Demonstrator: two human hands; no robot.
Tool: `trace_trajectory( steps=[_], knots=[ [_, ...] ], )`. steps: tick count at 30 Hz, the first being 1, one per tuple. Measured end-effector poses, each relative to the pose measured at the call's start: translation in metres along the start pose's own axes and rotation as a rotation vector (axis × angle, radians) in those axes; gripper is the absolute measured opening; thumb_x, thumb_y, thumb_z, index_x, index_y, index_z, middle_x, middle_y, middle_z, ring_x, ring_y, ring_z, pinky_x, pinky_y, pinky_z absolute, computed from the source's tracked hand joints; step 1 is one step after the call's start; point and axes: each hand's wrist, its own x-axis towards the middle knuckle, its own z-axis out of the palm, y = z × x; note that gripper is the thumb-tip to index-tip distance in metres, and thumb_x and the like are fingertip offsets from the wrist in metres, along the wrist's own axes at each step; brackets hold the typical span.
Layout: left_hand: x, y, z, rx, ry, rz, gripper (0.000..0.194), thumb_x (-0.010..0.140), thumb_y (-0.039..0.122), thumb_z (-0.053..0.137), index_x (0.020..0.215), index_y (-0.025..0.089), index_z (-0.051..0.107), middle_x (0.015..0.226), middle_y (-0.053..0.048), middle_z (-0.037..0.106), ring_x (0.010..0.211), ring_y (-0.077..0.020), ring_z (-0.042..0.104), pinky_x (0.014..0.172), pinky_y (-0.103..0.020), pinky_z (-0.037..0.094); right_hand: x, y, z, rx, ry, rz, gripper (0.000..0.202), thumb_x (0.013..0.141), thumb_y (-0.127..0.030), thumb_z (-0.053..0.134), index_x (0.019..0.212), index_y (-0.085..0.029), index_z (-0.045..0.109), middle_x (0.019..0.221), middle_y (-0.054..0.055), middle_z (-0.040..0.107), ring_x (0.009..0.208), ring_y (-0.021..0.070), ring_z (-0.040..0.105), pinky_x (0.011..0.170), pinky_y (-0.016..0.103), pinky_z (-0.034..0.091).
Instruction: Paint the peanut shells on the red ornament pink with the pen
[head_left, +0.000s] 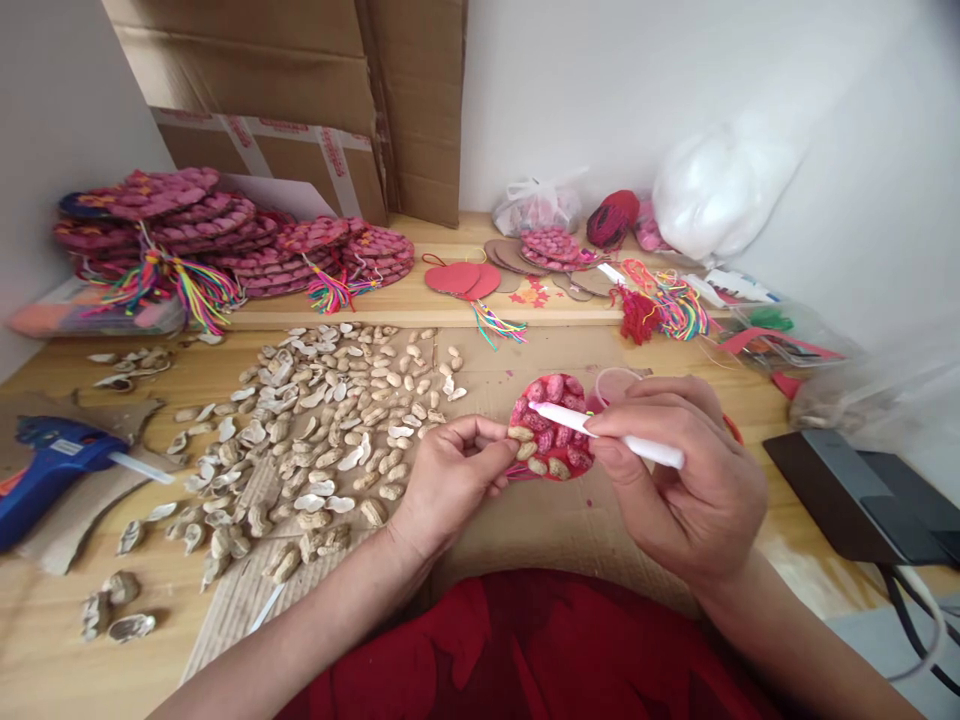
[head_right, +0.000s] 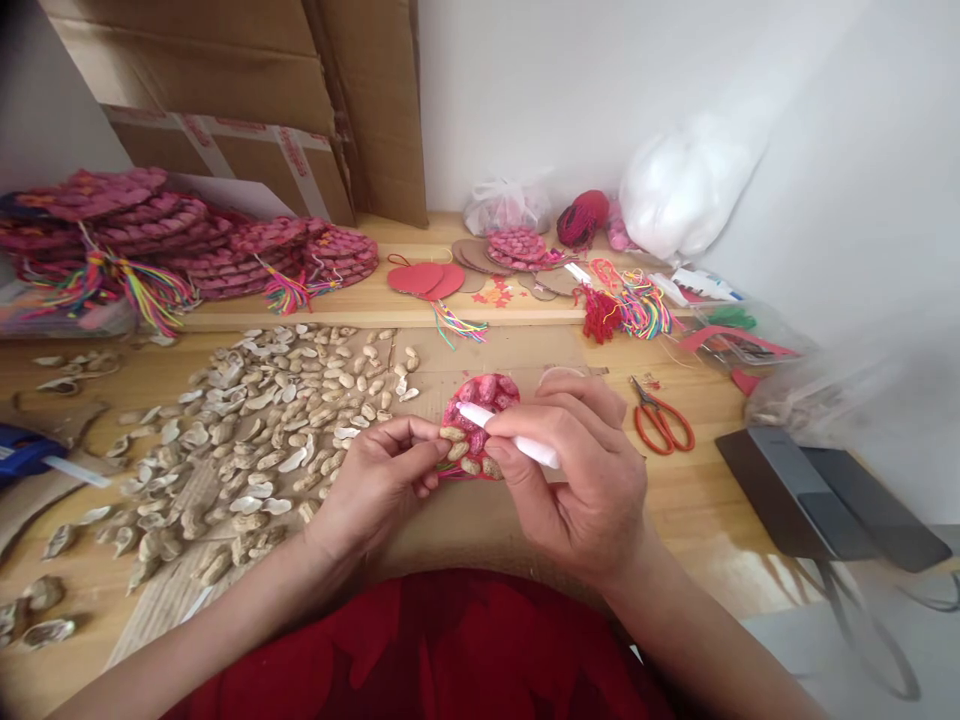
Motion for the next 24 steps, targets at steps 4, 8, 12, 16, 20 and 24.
trace_trajectory(
  steps=[4,8,12,16,20,24],
  knots=[
    [0.0,0.001,0.0,0.003,-0.001,0.006,0.016,0.074,0.027,0.08,0.075,0.013,0.072,0.054,0.002,0.062,0.044,-0.0065,0.05,0.045,-0.017,0.041,0.0,0.001,0.001,0.013,-0.023,0.006,0.018,0.083,-0.011,0.068,0.097,-0.022,0.066,0.082,0.001,0.071,0.089,0.0184,0.061,0.087,0.039,0.05],
    [0.0,0.0,-0.001,-0.021,0.004,-0.007,0.016,0.075,0.028,0.08,0.075,0.014,0.072,0.052,0.003,0.062,0.043,-0.0064,0.049,0.045,-0.017,0.04,-0.001,0.002,0.0,-0.025,0.034,0.039,0.023,0.081,-0.009,0.069,0.099,-0.022,0.067,0.085,0.002,0.072,0.09,0.0194,0.063,0.086,0.039,0.051],
    [0.0,-0.001,0.0,-0.038,0.001,-0.01,0.015,0.074,0.027,0.08,0.075,0.014,0.073,0.052,0.002,0.062,0.044,-0.0065,0.05,0.044,-0.017,0.04,-0.002,0.002,0.001,0.01,0.017,0.044,0.025,0.081,-0.01,0.069,0.1,-0.025,0.066,0.084,0.001,0.072,0.09,0.0209,0.063,0.086,0.041,0.051],
    [0.0,-0.001,0.0,-0.073,0.009,-0.02,0.014,0.072,0.025,0.082,0.075,0.014,0.074,0.053,0.002,0.063,0.043,-0.0067,0.051,0.042,-0.017,0.039,-0.003,0.002,0.003,-0.027,0.002,0.034,0.023,0.082,-0.012,0.069,0.1,-0.025,0.066,0.084,0.001,0.072,0.088,0.0209,0.063,0.086,0.043,0.051],
    [0.002,-0.001,-0.001,-0.13,-0.003,-0.064,0.015,0.073,0.026,0.083,0.076,0.013,0.076,0.054,0.001,0.064,0.044,-0.006,0.052,0.042,-0.015,0.04,-0.001,0.003,0.0,-0.037,0.086,0.033,0.024,0.082,-0.012,0.069,0.101,-0.026,0.067,0.084,0.001,0.072,0.087,0.0212,0.065,0.084,0.042,0.052],
    [0.005,0.0,-0.003,-0.222,0.002,-0.121,0.023,0.071,0.027,0.087,0.082,0.01,0.078,0.073,-0.004,0.073,0.048,-0.0052,0.057,0.043,-0.014,0.043,0.002,0.012,-0.01,-0.022,0.227,0.133,0.016,0.084,-0.015,0.068,0.096,-0.025,0.069,0.084,0.002,0.072,0.082,0.0212,0.064,0.079,0.042,0.052]
  ],
)
